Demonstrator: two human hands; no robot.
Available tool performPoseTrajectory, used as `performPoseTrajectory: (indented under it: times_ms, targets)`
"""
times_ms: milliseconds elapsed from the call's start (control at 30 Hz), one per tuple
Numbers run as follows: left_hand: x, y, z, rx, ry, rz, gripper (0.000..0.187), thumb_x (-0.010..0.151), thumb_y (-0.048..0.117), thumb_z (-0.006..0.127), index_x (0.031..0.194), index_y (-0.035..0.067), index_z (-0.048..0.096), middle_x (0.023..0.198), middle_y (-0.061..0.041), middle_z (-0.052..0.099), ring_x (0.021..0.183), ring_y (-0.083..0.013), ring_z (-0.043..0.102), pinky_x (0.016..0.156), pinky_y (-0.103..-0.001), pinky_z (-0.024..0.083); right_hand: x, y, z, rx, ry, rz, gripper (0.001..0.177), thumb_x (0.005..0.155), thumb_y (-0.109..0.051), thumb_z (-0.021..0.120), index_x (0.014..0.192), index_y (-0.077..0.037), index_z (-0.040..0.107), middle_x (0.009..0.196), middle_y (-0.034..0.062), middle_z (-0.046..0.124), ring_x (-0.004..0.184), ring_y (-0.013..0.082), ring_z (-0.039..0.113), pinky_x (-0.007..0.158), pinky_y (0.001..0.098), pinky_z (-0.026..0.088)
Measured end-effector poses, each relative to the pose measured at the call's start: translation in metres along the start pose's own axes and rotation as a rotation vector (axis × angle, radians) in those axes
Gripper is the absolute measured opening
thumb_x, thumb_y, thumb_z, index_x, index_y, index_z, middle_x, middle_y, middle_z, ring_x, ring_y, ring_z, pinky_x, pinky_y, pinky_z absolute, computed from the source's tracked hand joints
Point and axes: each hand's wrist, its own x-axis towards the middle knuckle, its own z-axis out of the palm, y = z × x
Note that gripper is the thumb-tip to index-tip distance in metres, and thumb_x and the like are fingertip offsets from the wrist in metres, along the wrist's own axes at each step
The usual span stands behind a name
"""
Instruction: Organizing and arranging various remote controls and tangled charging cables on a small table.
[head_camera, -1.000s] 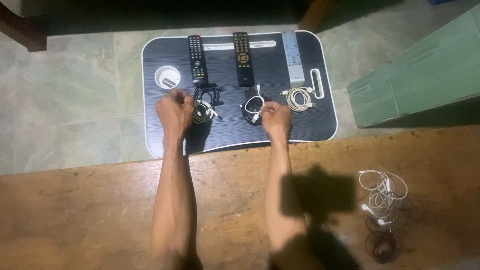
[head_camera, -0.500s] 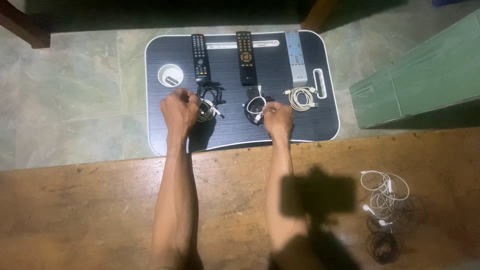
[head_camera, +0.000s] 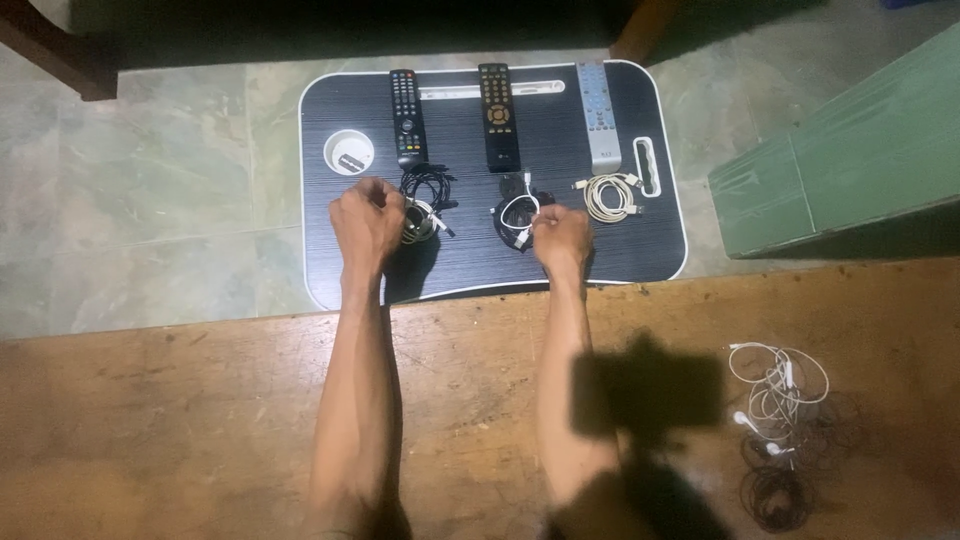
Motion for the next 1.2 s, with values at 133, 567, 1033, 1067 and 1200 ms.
performPoseTrajectory:
  times_ms: [133,567,1033,1067,1200]
  targets:
    - [-0.001,0.002,0.0,0.012,0.031,0.032,0.017,0.087,0.012,0.064,0.087,0.0,0.076,0.077,-0.017,0.075,0.072,-0.0291,0.074,0.075,-0.041,0.057,0.0,-0.001,-0.001,-0.007,0.006,-0.005,0.013,0.086,-0.012,0.07,0.093,-0.011,0.081,0.081,0.0076,0.078,0.074,0.0201,0.075,0.071,0.0331,0.056]
    - [-0.001,0.001,-0.001,0.011,0.022,0.02,0.02,0.088,0.013,0.063,0.091,-0.002,0.076,0.08,-0.021,0.075,0.076,-0.0333,0.075,0.077,-0.044,0.057,-0.009,-0.013,-0.008,-0.003,-0.041,0.082,0.015,0.088,-0.011,0.07,0.099,-0.012,0.079,0.092,0.0075,0.079,0.082,0.0198,0.076,0.076,0.0341,0.058]
    - [0.0,-0.009,0.01,0.025,0.032,0.032,0.022,0.087,0.014,0.062,0.095,-0.001,0.077,0.082,-0.022,0.076,0.076,-0.0331,0.076,0.078,-0.042,0.059,0.012,0.011,0.007,-0.052,0.01,-0.014,0.014,0.086,-0.008,0.068,0.092,-0.011,0.081,0.081,0.0064,0.079,0.08,0.0188,0.076,0.075,0.0326,0.057]
    - [-0.001,-0.009,0.01,0.028,0.056,0.062,0.022,0.087,0.014,0.062,0.094,-0.001,0.077,0.082,-0.022,0.076,0.076,-0.0348,0.075,0.078,-0.043,0.059,0.016,0.016,0.01,-0.051,0.003,-0.027,0.015,0.084,-0.008,0.068,0.091,-0.012,0.081,0.082,0.0055,0.079,0.08,0.0183,0.077,0.075,0.0323,0.057]
    - [-0.001,-0.013,0.016,0.009,0.072,0.088,0.024,0.087,0.016,0.061,0.094,0.0,0.077,0.082,-0.022,0.075,0.076,-0.0342,0.076,0.076,-0.043,0.059,0.018,0.019,0.014,-0.055,0.026,-0.064,0.012,0.086,-0.012,0.071,0.09,-0.012,0.081,0.083,0.0093,0.079,0.081,0.0222,0.077,0.077,0.0345,0.058]
